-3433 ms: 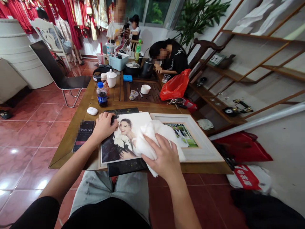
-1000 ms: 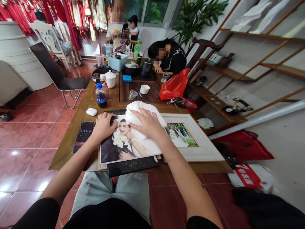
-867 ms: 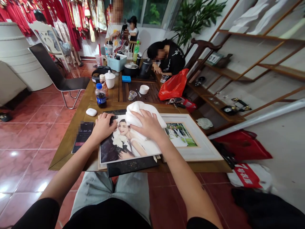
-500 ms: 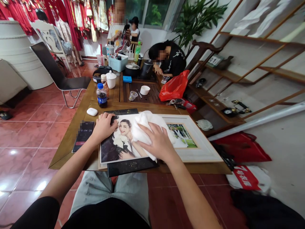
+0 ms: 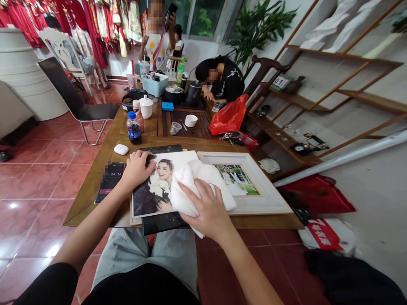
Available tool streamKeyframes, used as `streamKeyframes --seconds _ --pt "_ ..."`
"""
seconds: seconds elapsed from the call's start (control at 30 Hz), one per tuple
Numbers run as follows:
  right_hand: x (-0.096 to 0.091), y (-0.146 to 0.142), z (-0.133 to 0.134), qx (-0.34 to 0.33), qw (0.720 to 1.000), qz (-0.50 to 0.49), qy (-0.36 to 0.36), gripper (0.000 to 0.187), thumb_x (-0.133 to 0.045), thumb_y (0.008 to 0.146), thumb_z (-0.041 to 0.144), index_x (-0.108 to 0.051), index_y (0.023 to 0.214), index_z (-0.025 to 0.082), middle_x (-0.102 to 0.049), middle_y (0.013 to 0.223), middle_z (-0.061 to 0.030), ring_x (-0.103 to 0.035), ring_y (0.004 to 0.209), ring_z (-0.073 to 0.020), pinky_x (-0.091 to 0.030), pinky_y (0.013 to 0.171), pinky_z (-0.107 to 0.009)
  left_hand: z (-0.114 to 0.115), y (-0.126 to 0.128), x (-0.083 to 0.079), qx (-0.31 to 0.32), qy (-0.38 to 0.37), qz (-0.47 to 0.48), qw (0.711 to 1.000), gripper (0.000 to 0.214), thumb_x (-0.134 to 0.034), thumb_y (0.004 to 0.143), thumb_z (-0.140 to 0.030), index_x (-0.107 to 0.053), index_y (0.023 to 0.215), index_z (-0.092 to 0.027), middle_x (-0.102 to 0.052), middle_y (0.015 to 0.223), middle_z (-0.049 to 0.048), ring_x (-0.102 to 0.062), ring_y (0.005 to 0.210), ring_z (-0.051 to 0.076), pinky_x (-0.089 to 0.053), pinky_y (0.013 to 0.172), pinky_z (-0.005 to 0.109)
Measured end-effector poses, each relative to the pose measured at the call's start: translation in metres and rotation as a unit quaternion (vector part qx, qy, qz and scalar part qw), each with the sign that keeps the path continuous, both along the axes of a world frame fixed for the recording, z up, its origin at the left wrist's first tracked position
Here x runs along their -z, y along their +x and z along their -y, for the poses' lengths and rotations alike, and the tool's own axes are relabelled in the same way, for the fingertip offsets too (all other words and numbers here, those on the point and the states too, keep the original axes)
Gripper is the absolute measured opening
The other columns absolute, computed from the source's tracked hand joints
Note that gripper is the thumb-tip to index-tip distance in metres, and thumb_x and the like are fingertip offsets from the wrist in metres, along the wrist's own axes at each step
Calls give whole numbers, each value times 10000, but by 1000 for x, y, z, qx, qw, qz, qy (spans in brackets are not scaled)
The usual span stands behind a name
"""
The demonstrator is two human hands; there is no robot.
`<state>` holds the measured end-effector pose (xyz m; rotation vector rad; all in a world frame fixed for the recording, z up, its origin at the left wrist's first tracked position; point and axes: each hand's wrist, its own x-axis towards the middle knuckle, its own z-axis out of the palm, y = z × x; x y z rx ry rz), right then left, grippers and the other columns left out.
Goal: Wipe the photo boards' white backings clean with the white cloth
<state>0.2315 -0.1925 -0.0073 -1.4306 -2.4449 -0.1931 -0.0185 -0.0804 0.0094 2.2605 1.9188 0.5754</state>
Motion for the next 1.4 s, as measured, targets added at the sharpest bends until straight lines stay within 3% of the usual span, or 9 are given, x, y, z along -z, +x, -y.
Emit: streamKeyframes --seconds 0.13,0.3,0.7,0.87,1.13,1.4 --pt "-2 -18 6 -15 1000 6 6 700 -588 878 505 -444 1528 287 -517 1381 -176 -465 1259 -393 -339 1033 -555 1 0 -1 0 -1 -2 1000 320 -472 977 -329 -614 1230 -196 -610 1231 128 -523 1190 322 -452 986 489" --pt "-6 -20 -4 -12 1000 8 -10 670 -570 904 526 -454 1518 284 -526 1367 -168 -488 1234 -362 -355 1007 -517 0 0 -2 6 -5 -2 1000 321 -471 982 -333 -615 1235 -195 -605 1237 132 -519 1197 326 -456 983 495" --pt "-20 -38 -94 40 997 -1 -61 640 -494 952 573 -451 1517 276 -520 1414 -164 -462 1276 -355 -346 1020 -527 1 -1 -4 13 -4 -8 1000 336 -476 980 -332 -613 1250 -186 -611 1231 131 -524 1197 322 -459 982 492" --pt "-20 -52 -117 43 997 -14 -59 637 -497 941 567 -452 1510 283 -547 1374 -139 -464 1243 -355 -339 1004 -515 0 -1 -4 17 -5 -11 1000 331 -473 988 -336 -613 1251 -191 -609 1255 128 -520 1203 316 -450 994 497" --pt "-17 -67 -124 33 997 -44 -58 611 -527 936 553 -478 1493 306 -533 1415 -136 -445 1276 -356 -310 1022 -531 1 -2 -7 23 -14 -12 1000 330 -486 983 -315 -607 1267 -195 -604 1256 127 -517 1207 318 -444 995 500" --pt "-14 -56 -106 1 999 -20 -46 629 -563 928 574 -490 1492 305 -538 1405 -147 -456 1280 -355 -316 1027 -530 1 -2 -4 16 -24 2 1000 340 -495 991 -326 -591 1290 -194 -590 1276 137 -504 1235 318 -430 1014 505"
